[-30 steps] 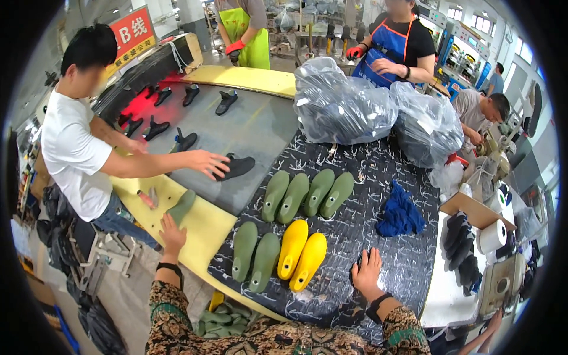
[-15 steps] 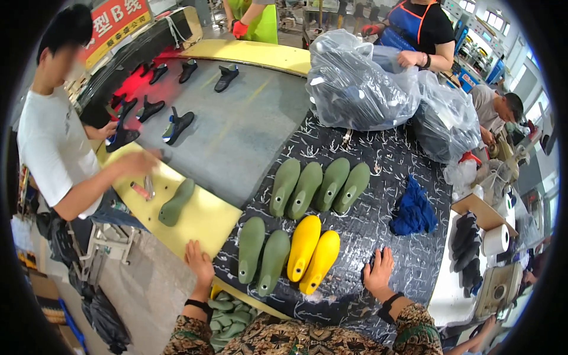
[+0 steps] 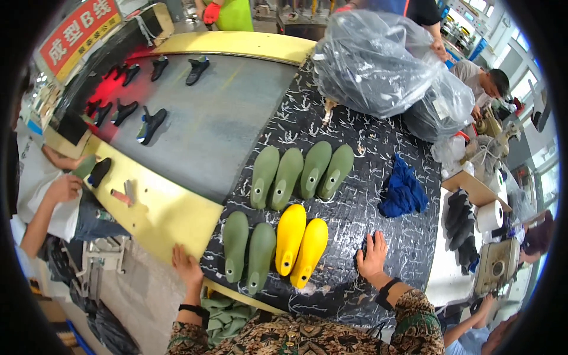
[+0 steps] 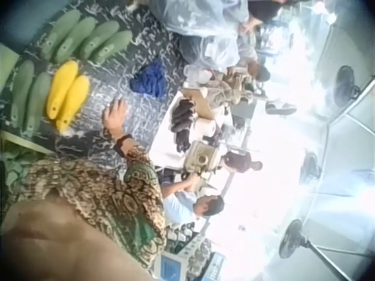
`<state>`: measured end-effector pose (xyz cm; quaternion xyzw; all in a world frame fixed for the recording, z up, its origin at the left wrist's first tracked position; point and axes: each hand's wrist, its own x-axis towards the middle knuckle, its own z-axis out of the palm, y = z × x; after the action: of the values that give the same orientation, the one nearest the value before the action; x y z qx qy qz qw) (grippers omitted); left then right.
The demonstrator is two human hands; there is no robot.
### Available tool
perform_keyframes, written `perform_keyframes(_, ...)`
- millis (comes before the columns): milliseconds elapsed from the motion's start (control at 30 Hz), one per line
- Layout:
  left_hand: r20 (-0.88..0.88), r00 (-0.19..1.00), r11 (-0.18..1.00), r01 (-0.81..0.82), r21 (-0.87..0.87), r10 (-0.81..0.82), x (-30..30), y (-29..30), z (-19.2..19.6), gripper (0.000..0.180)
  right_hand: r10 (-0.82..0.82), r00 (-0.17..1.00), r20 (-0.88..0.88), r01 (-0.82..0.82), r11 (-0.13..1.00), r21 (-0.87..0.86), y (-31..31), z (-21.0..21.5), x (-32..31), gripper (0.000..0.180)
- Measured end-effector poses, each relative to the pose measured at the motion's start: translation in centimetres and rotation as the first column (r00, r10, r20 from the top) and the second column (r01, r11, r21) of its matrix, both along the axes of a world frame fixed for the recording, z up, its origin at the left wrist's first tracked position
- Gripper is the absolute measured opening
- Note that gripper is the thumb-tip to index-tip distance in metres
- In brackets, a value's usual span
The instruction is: Picking up shoe lasts from a pile on the floor and organizing them onto a workbench or conveyor area.
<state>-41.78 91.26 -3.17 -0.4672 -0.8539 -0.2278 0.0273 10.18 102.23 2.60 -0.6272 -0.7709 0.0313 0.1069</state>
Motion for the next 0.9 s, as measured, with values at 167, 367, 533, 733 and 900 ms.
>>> perform_keyframes(167,-0.017,0.998,0.994,-0.050,0.092,0.052,-0.4,0.6,-1.4,0.042,0.005,1.000,0.006,-0.006,0.997,0.083,-0.6,-1.0,0.5,0.053)
perform_keyframes(367,0.112,0.991,0.993,-0.088,0.074,0.079,1.1,-2.6,-1.9,0.038,0.046,0.998,-0.030,-0.040,0.987,0.158,-0.4,-1.7,-0.1,0.052)
perform_keyframes(533,0.314,0.949,0.974,-0.089,0.210,0.019,9.1,-14.2,-4.2,0.037,0.041,0.999,-0.022,-0.036,0.981,0.189,-0.6,-2.1,-0.1,0.052)
perform_keyframes(733,0.278,0.914,0.720,0.405,-0.563,-0.297,16.8,-34.8,-15.5,0.020,0.003,1.000,0.024,-0.006,0.990,0.144,-0.9,-2.5,0.4,0.053)
perform_keyframes(900,0.579,0.804,0.880,0.172,-0.442,0.133,19.9,-35.4,-15.3,0.019,0.020,0.999,0.040,-0.026,0.989,0.144,-0.2,-2.0,-0.1,0.053)
